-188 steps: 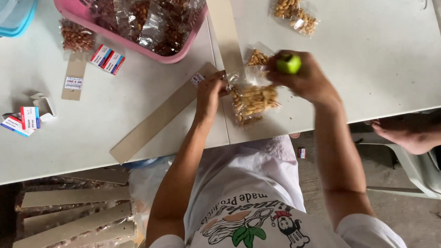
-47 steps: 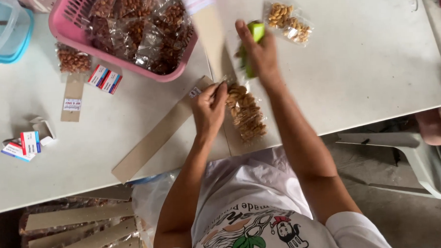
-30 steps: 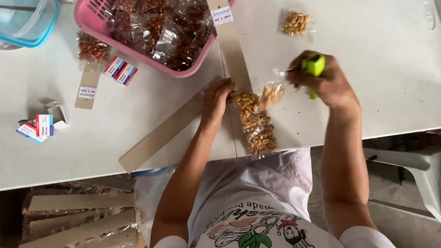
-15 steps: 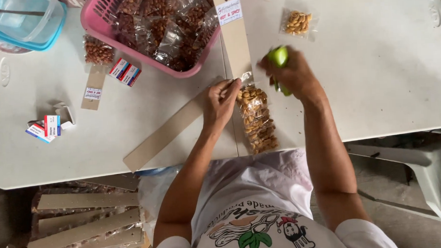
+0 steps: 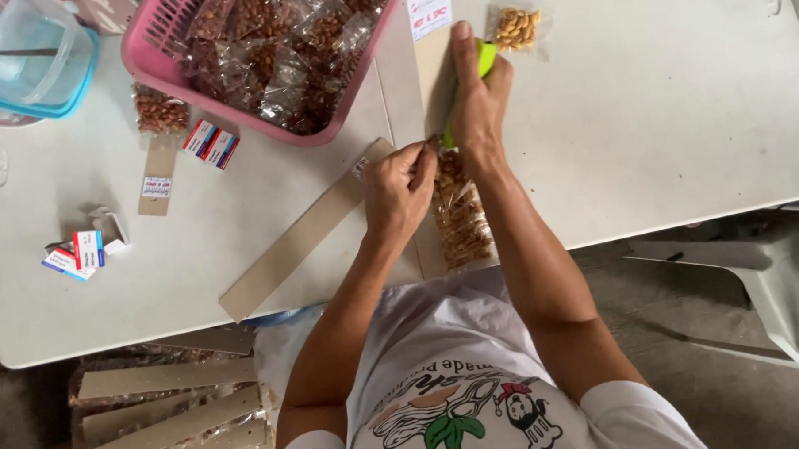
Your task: Stapling small bags of nuts onto a cardboard display strip using a manual stapler.
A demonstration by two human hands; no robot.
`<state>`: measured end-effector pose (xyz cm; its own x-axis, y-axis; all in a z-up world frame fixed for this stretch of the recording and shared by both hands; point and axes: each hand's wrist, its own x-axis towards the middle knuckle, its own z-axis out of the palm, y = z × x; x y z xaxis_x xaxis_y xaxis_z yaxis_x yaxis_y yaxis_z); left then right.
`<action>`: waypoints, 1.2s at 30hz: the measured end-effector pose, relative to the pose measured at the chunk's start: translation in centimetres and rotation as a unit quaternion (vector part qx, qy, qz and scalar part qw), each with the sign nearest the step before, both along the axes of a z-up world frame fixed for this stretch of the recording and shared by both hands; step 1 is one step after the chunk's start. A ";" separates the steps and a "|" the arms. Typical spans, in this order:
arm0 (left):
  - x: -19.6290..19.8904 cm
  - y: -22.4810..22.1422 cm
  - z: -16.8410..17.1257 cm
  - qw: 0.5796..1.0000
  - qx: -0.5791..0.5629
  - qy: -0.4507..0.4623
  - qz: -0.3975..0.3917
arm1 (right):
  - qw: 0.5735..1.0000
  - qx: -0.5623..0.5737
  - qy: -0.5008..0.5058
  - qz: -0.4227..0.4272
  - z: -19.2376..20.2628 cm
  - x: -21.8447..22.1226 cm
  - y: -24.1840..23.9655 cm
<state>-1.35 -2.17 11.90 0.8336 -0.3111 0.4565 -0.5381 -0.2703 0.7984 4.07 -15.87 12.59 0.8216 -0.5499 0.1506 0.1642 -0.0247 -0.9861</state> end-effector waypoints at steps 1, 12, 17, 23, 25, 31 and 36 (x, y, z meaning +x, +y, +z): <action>-0.1 -0.1 -0.3 1.000 -0.007 0.002 0.019 | 1.000 0.011 0.003 0.006 -0.6 0.4 0.2; 1.9 2.0 -7.1 0.948 -0.083 0.282 0.122 | 0.778 -0.611 0.136 -0.059 -15.3 9.6 -21.4; 2.7 1.8 -7.2 0.948 -0.096 0.296 0.068 | 0.814 -0.438 0.378 -0.036 -13.3 7.6 -21.9; 3.2 1.9 -8.1 0.954 -0.128 0.270 0.032 | 0.792 -0.457 0.397 -0.080 -13.3 7.9 -21.3; 3.4 1.8 -8.7 0.950 -0.139 0.278 0.034 | 0.802 -0.478 0.356 -0.051 -13.5 8.4 -21.2; 3.1 1.9 -8.6 0.918 -0.155 0.361 0.046 | 0.908 -0.375 0.149 0.107 -3.3 1.0 -14.2; 2.9 0.8 -9.7 0.852 -0.283 0.435 0.067 | 0.927 -0.264 0.045 0.263 2.0 -3.7 -9.8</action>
